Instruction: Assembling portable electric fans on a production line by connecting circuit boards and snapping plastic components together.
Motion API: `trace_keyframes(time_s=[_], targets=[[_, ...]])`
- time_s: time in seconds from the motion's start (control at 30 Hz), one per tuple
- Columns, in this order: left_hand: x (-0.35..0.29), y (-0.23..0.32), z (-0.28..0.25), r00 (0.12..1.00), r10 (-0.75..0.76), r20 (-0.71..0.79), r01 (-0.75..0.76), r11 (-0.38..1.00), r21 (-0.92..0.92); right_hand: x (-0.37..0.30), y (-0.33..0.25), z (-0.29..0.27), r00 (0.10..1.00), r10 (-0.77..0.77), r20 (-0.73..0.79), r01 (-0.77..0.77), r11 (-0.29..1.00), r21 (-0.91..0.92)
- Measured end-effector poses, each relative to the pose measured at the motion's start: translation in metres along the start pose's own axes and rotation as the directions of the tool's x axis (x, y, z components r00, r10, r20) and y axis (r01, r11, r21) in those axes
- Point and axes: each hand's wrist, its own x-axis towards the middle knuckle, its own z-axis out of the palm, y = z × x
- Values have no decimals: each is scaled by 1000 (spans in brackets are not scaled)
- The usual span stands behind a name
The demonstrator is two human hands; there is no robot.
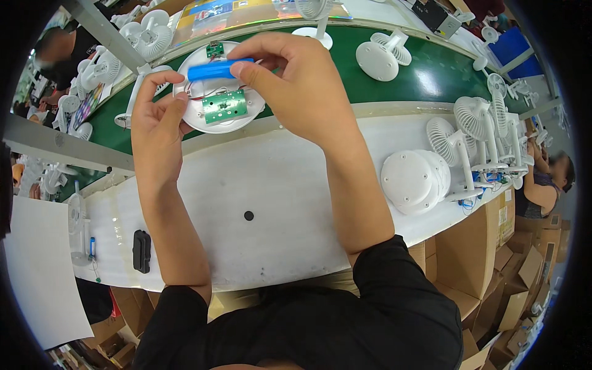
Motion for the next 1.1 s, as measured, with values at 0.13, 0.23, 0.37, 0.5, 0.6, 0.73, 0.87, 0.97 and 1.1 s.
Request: trace_keyframes(time_s=[0.13,0.23,0.37,0.5,0.6,0.73,0.87,0.97,1.1], targets=[[-1,-2,-4,1000,-4,4,4,1000,-31,-2,5,15,979,-196,-51,168,927,-336],[1,-3,-6,1000,-22,1,22,999,-26,-1,13,22,977,-200,-75,156,909,-386],[4,-6,-8,998,-49,28,49,999,-11,4,26,22,992,-38,-119,16,984,-178],[13,-13,-23,999,-22,25,23,999,-37,13,33,23,985,-101,-142,67,971,-229],[10,-5,-25,1000,-6,-5,6,997,74,12,31,27,962,-229,-151,178,939,-294],[15,-7,-15,999,10,53,-14,997,75,5,31,11,946,-283,-158,218,917,-334],[11,-10,-12,998,11,61,-16,996,88,-28,-4,-31,910,-252,-330,77,884,-461],[0,-13,-20,1000,-3,23,0,995,99,-75,5,-78,908,-114,-404,-169,782,-600],[16,-1,-6,999,-37,41,33,996,79,-134,35,-155,931,124,-344,-365,257,-895]])
